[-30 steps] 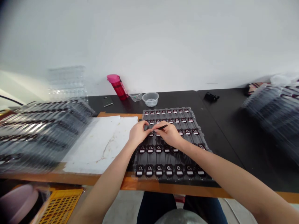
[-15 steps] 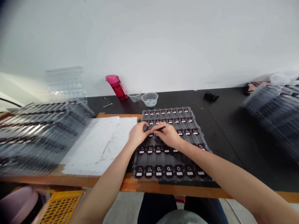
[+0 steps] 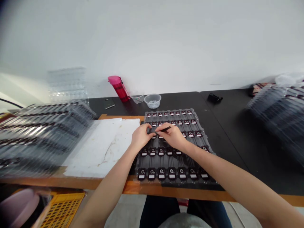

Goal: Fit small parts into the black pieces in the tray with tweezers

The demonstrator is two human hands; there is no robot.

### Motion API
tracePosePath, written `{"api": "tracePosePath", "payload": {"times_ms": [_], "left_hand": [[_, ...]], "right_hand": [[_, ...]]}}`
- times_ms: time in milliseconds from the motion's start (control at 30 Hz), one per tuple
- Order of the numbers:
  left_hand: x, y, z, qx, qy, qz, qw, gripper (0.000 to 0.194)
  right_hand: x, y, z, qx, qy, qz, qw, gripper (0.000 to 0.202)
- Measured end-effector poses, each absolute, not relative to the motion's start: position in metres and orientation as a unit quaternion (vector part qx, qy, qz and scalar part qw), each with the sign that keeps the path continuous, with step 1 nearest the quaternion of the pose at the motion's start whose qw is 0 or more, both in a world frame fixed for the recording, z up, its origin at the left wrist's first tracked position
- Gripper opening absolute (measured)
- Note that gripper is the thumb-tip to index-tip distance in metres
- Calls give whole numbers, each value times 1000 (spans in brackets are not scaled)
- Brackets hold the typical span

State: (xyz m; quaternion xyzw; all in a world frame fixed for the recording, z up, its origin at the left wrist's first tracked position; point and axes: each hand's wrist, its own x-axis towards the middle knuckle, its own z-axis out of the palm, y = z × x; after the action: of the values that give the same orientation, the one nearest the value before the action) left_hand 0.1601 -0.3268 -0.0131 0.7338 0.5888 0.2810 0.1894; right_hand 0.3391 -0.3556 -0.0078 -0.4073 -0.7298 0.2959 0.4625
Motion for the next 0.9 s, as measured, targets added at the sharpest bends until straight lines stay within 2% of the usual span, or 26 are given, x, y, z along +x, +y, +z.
{"api": "tracePosePath", "payload": {"times_ms": [233, 300, 367, 433, 500, 600, 900], "left_hand": [[158, -326, -9, 698, 582, 347, 229, 19], [157, -325, -5, 639, 569, 405, 323, 20], [156, -325, -1, 534, 530, 451, 481, 29], [156, -325, 3, 416, 473, 454, 630, 36], [156, -325, 5, 341, 432, 436, 712, 41], [158, -327, 5, 322, 418, 433, 731, 47], [163, -334, 4, 410, 425, 431, 682, 54]], "right_hand": [[346, -357, 5, -411, -672, 343, 511, 18], [345, -360, 11, -404, -661, 348, 527, 17], [342, -362, 16, -391, -657, 352, 540, 17], [338, -364, 21, -376, -656, 357, 549, 17], [334, -365, 23, -363, -661, 359, 550, 17], [328, -363, 24, -351, -683, 349, 538, 15], [320, -361, 24, -318, -715, 356, 511, 12]]}}
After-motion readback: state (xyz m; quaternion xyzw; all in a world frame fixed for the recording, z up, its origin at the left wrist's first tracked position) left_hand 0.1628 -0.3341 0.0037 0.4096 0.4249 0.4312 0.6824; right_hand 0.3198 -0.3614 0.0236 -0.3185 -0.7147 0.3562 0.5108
